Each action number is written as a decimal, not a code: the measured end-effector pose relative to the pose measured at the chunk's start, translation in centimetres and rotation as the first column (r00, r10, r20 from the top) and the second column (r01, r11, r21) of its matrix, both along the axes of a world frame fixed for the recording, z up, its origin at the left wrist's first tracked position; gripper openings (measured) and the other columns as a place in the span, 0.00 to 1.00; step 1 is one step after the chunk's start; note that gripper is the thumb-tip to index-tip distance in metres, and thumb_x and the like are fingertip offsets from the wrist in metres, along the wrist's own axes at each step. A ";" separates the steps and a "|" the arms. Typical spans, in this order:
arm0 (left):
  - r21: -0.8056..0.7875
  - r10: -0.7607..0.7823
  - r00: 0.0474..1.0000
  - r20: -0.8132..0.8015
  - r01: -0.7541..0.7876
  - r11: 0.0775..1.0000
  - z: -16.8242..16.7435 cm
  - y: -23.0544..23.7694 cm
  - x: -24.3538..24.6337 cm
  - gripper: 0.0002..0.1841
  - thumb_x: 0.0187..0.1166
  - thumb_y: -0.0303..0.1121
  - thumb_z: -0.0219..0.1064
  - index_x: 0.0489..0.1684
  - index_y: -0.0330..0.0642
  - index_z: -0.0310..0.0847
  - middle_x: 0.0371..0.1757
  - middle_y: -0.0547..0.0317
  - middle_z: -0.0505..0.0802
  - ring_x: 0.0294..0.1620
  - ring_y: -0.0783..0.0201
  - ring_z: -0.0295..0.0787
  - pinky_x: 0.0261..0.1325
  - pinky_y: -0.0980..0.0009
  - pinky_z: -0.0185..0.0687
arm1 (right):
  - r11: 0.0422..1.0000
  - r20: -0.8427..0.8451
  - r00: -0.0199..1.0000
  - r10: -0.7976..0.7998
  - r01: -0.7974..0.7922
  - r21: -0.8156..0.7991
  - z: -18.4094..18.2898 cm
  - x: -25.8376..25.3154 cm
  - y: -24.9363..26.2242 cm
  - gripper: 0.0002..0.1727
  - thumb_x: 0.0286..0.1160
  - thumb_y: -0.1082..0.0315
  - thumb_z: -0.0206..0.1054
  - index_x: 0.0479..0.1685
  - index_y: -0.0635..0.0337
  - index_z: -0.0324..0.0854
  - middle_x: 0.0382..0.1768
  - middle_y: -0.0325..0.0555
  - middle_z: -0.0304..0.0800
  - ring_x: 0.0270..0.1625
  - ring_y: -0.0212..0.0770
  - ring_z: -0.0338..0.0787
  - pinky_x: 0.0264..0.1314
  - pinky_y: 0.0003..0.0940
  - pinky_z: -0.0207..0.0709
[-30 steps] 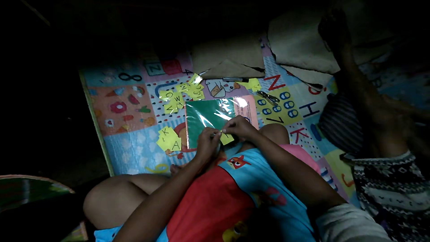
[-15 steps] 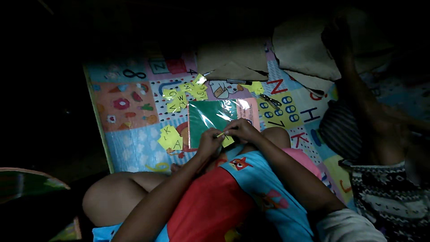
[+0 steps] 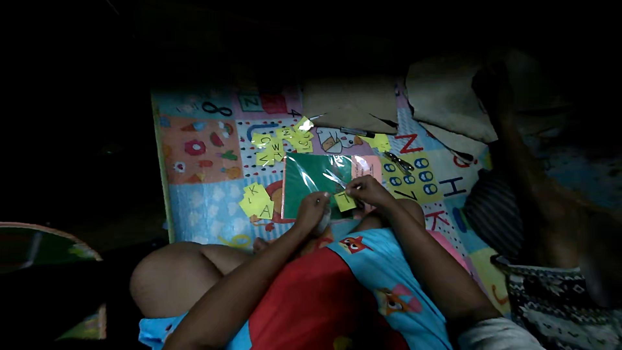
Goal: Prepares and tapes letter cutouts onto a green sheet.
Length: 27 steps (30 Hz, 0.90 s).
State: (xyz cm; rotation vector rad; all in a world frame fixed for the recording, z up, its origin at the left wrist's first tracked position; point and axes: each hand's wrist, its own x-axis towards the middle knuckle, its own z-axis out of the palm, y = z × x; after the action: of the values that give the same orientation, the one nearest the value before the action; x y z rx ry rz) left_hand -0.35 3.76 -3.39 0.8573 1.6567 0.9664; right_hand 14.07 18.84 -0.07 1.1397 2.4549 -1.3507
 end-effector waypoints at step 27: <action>0.024 0.119 0.985 0.126 -0.123 0.992 -0.2 0.0 -0.4 0.27 0.97 0.37 0.29 0.81 0.28 0.63 0.64 0.33 0.84 0.53 0.52 0.86 0.60 0.57 0.79 | 0.944 0.103 0.942 0.318 -0.325 0.054 -0.3 -3.1 -4.9 0.19 0.78 0.69 0.72 0.61 0.75 0.84 0.61 0.69 0.86 0.65 0.62 0.86 0.74 0.56 0.73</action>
State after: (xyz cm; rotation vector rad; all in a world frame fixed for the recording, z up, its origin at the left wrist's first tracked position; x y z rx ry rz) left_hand -0.73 3.79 -3.61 0.7093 1.6044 1.1105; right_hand 10.97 13.92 -0.40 0.7478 2.4997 -1.0982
